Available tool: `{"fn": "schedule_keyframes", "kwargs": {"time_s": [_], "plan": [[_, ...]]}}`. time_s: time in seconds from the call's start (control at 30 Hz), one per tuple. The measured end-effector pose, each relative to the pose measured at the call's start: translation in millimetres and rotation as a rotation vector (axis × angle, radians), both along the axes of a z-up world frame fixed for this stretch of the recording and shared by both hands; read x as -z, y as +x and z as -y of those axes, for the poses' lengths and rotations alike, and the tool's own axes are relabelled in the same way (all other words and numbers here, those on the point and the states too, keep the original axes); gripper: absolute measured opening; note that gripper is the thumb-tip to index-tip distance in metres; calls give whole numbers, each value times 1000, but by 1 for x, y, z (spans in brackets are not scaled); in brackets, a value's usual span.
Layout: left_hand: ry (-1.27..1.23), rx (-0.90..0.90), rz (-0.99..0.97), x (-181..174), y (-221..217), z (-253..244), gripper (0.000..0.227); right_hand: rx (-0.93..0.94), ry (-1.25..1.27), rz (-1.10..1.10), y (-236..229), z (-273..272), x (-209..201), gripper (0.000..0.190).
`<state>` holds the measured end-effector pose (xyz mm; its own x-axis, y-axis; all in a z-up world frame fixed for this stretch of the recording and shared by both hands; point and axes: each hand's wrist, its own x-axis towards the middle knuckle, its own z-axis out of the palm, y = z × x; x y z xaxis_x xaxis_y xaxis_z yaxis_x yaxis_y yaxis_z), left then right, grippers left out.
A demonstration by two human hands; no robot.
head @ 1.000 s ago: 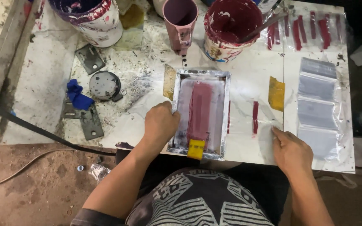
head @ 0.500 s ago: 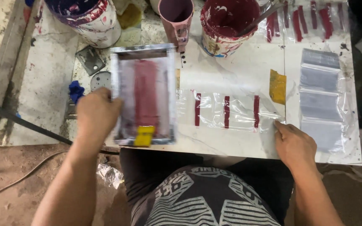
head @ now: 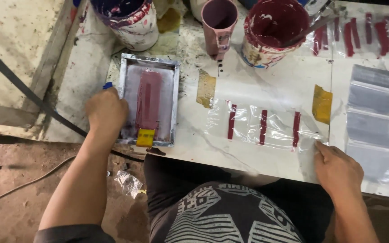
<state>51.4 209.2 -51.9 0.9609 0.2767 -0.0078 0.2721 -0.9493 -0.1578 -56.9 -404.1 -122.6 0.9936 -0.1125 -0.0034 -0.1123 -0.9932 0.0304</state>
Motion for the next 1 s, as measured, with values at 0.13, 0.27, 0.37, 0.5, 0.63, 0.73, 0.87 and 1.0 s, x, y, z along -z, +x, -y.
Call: {"fn": "schedule_keyframes", "kwargs": {"time_s": [0.13,0.27,0.37,0.5,0.63,0.73,0.87,1.0], "plan": [[-82,-25,-1,1,2,5,14,-9,16,30,0,7,9,42],[-106,-27,-5,-5,6,13,16,13,23,16,0,6,9,43],[-139,-63,-39,-3,13,16,16,-24,29,90,-4,8,13,41],[-221,-40,13,6,22,13,12,-18,17,61,-1,5,8,41],[-189,-38,24,1,22,19,17,5,56,4,3,3,0,42],[-231,-99,41,-8,17,28,20,133,123,-150,6,-3,-9,46],[-420,-258,-43,-43,15,48,28,119,139,-127,8,-8,-17,47],[-523,-336,-31,-58,8,56,43,159,218,-146,7,-15,-25,48]]}}
